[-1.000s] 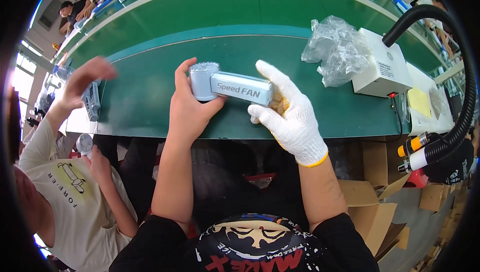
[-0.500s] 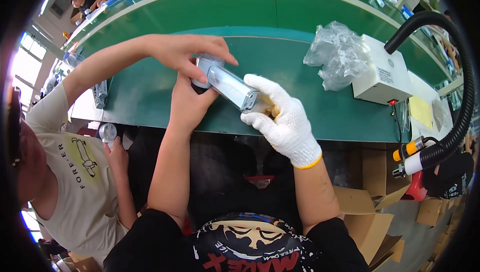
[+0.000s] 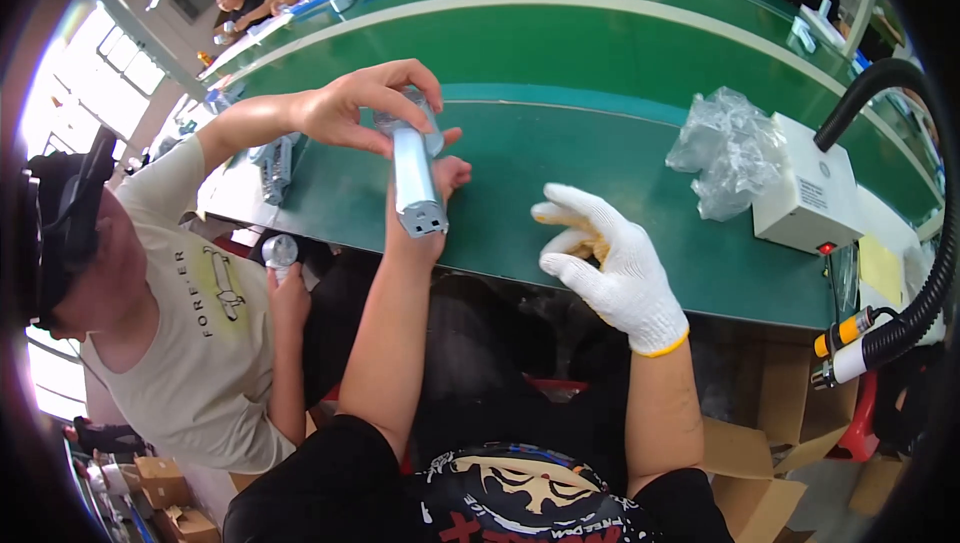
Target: Assembling and inspecting handheld fans at a production line station.
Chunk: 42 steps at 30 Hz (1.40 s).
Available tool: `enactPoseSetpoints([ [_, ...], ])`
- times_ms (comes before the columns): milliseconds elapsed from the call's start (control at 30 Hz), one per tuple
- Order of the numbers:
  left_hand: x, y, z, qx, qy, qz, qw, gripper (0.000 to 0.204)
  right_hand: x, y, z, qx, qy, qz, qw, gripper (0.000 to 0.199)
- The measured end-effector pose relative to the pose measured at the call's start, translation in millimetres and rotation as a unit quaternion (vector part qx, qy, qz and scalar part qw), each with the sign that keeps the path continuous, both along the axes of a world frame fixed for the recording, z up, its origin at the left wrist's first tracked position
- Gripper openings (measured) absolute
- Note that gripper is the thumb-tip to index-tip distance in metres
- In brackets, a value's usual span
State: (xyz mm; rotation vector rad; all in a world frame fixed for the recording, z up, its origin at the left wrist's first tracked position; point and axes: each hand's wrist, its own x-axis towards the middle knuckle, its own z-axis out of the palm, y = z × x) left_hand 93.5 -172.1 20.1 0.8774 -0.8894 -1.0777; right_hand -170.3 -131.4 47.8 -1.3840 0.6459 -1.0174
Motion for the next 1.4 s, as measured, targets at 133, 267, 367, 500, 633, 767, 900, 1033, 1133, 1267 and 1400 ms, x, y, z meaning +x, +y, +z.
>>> enactPoseSetpoints([
  [133, -23.9, 4.0, 1.4, -0.004, -0.296, 0.032, 0.955, 0.029, -5.8, -2.8, -2.5, -0.013, 0.012, 0.007, 1.000, 0.056],
  [267, -48.5, 16.0, 6.0, -0.137, -0.631, 0.078, 0.760, 0.007, -6.9, -4.5, -15.0, -0.028, 0.007, -0.005, 1.000, 0.044],
  [367, -50.2, 16.2, -5.0, -0.144, -0.566, 0.085, 0.807, 0.008, -2.4, -5.4, -14.0, -0.043, 0.004, -0.036, 0.998, 0.033],
  [500, -55.7, 9.7, -6.4, -0.190, -0.596, 0.138, 0.768, 0.012, -4.9, 3.8, -16.9, -0.073, 0.042, -0.098, 0.992, 0.013],
  [633, -66.8, 29.9, -7.3, -0.264, -0.550, 0.229, 0.758, 0.019, -7.8, 18.7, -26.2, -0.210, 0.151, -0.143, 0.955, 0.011],
  [767, -106.0, 109.3, -95.7, -0.285, -0.521, 0.152, 0.790, 0.029, -29.8, 81.9, -104.7, -0.271, 0.223, -0.122, 0.928, 0.025],
  [900, -120.9, 155.2, -194.7, 0.101, -0.617, -0.241, 0.742, 0.025, -59.9, 98.5, -161.0, 0.053, 0.515, 0.114, 0.848, 0.029],
  [1033, -123.6, 129.8, -209.7, 0.125, -0.621, -0.323, 0.703, 0.034, -51.0, 68.8, -179.2, 0.109, 0.373, -0.001, 0.921, 0.022],
  [1133, -122.5, 125.1, -225.7, 0.097, -0.548, -0.267, 0.787, 0.033, -49.6, 74.0, -193.8, -0.131, 0.510, 0.047, 0.849, 0.020],
  [1267, -126.3, 127.8, -213.7, 0.089, -0.533, -0.248, 0.804, 0.034, -45.7, 91.8, -188.5, -0.086, 0.493, 0.010, 0.866, 0.022],
  [1400, -125.7, 134.2, -205.1, 0.094, -0.540, -0.243, 0.800, 0.038, -43.8, 85.7, -178.4, -0.132, 0.505, 0.020, 0.853, 0.021],
])
